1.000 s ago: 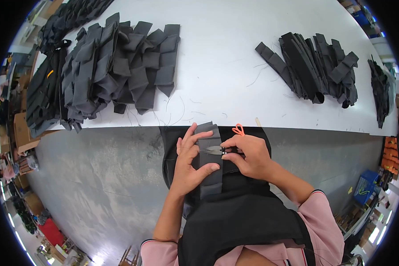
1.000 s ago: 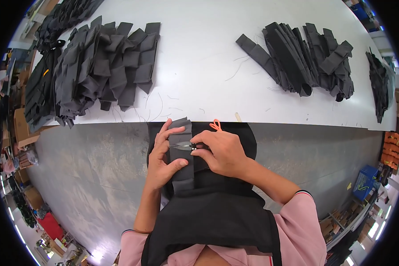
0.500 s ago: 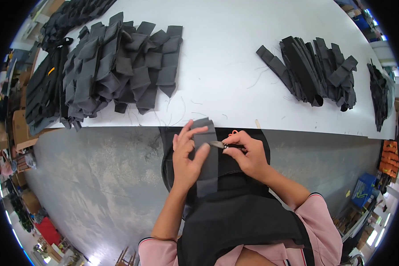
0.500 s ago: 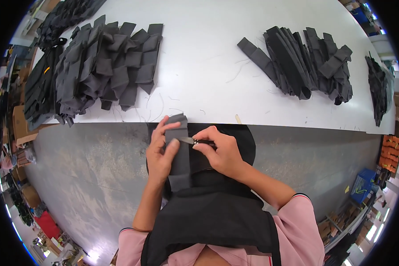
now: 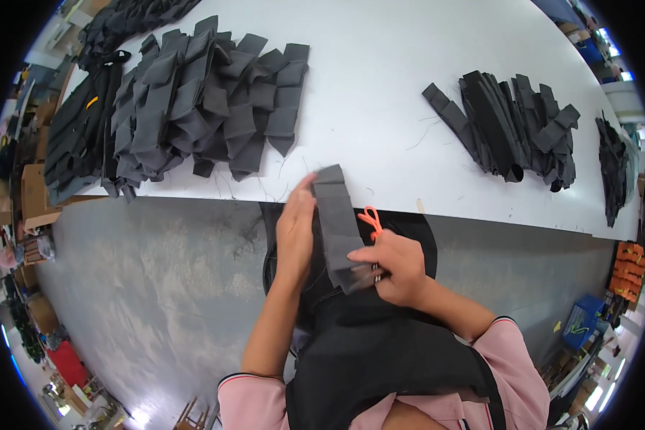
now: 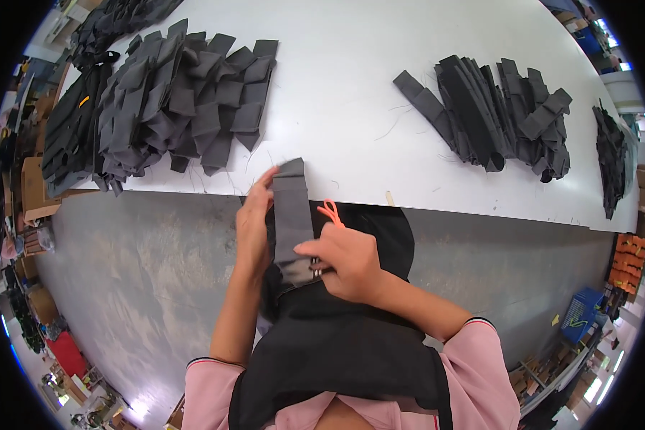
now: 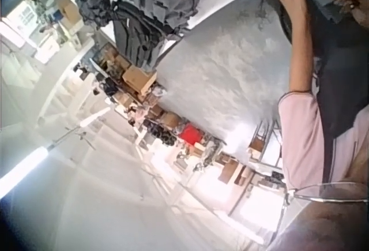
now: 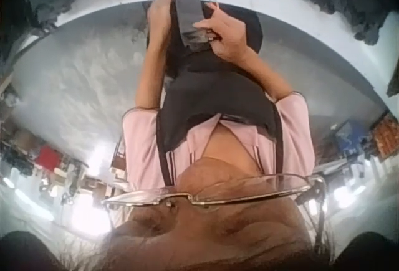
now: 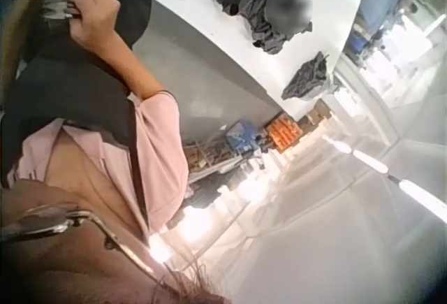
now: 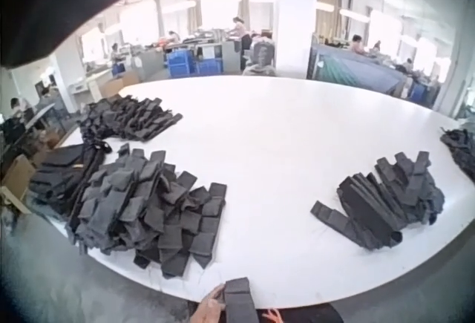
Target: Trimming loose threads from black fabric pieces using scissors.
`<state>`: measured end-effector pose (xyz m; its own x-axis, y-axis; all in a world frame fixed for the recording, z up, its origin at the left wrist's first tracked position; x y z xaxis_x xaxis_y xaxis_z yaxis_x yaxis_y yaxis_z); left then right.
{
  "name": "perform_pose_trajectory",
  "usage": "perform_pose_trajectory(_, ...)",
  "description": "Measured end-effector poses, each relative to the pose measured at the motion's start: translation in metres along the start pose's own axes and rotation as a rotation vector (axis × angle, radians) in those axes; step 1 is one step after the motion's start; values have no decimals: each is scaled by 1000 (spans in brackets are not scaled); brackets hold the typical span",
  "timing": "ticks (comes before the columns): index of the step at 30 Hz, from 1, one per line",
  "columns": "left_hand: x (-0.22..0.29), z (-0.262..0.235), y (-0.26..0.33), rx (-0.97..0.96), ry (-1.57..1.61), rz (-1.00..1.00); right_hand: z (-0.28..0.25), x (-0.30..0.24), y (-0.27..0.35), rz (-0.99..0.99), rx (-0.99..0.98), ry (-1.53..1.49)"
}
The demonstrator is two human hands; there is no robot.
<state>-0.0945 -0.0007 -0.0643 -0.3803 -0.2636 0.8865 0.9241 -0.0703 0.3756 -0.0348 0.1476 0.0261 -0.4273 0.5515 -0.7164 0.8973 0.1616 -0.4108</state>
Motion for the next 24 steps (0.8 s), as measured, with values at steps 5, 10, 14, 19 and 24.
perform_pose_trajectory(5,44,-4,47,41,-170,319,7,29,-5,431,-84,-307)
perform_pose_trajectory(10,37,27,46,-240,-298,236,24,42,-4,716,-248,-565)
perform_pose_trajectory(14,25,22,43,-188,-184,205,30,45,-8,888,-210,-874)
perform_pose_trajectory(19,17,22,40,-54,6,-19,23,42,-7,784,-44,-709)
perform_pose_trajectory(24,24,20,39,15,12,34,-14,29,-5,378,26,-13)
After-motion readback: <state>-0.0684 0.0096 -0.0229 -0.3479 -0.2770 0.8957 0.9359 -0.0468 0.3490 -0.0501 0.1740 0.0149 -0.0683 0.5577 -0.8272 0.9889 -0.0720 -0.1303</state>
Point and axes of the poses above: each hand's wrist, its own y-axis away from the middle knuckle, its own z-axis out of the palm, x = y × z, the point moved 6 cm from there along -y, towards the middle knuckle, and after that the axes turned 8 degrees about y, right-handed, at the moved point
